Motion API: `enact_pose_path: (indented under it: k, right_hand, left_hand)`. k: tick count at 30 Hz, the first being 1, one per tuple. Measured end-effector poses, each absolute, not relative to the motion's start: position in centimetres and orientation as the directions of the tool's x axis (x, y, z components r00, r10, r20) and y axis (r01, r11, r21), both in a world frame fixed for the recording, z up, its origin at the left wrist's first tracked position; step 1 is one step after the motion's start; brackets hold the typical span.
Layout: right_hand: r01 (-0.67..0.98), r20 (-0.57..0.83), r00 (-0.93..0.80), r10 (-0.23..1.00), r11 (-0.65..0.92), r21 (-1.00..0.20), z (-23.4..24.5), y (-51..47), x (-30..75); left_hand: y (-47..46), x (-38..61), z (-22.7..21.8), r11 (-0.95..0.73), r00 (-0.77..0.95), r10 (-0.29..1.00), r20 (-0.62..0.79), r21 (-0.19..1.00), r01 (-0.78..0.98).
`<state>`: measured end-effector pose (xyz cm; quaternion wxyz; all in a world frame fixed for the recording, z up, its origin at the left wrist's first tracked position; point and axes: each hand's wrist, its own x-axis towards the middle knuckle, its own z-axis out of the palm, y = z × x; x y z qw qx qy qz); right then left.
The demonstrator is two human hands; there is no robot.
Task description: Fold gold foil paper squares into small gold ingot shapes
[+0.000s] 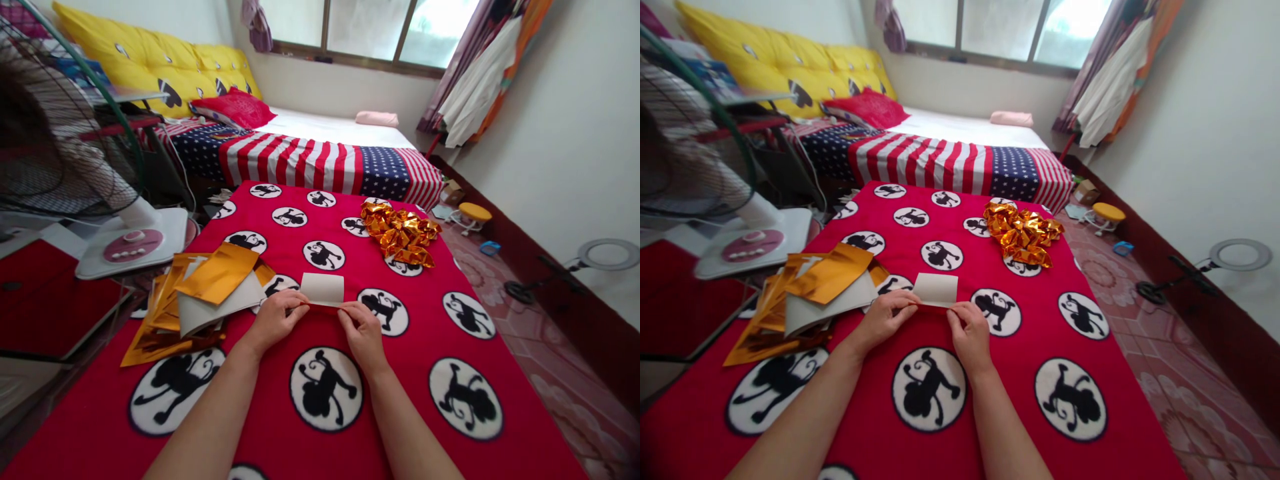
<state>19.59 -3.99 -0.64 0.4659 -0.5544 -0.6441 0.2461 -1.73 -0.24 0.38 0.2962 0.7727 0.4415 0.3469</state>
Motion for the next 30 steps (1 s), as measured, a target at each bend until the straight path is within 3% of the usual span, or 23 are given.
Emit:
enact_pose_path:
  k: [13,18,23,30]
  right_hand:
    - [0.730,0.281,0.198,0.939,0.051,-0.682,-1.0,-3.0,19.0]
    - [0.682,0.280,0.205,0.938,0.068,-0.728,-0.9,-3.1,19.0]
    - [0.533,0.245,0.100,0.964,0.156,-0.832,-0.8,-3.5,19.5]
    - [0.522,0.233,-0.046,0.971,0.222,-0.823,-0.8,-3.5,20.2]
  left_hand:
    - [0.2,-1.0,-0.3,-0.356,0.228,0.934,0.273,0.702,0.617]
    - [0.4,-1.0,-0.4,-0.335,0.228,0.942,0.246,0.692,0.639]
    - [0.6,-1.6,-0.4,-0.358,0.294,0.928,0.228,0.761,0.540]
    - [0.3,-2.2,0.4,-0.397,0.430,0.887,0.170,0.757,0.519]
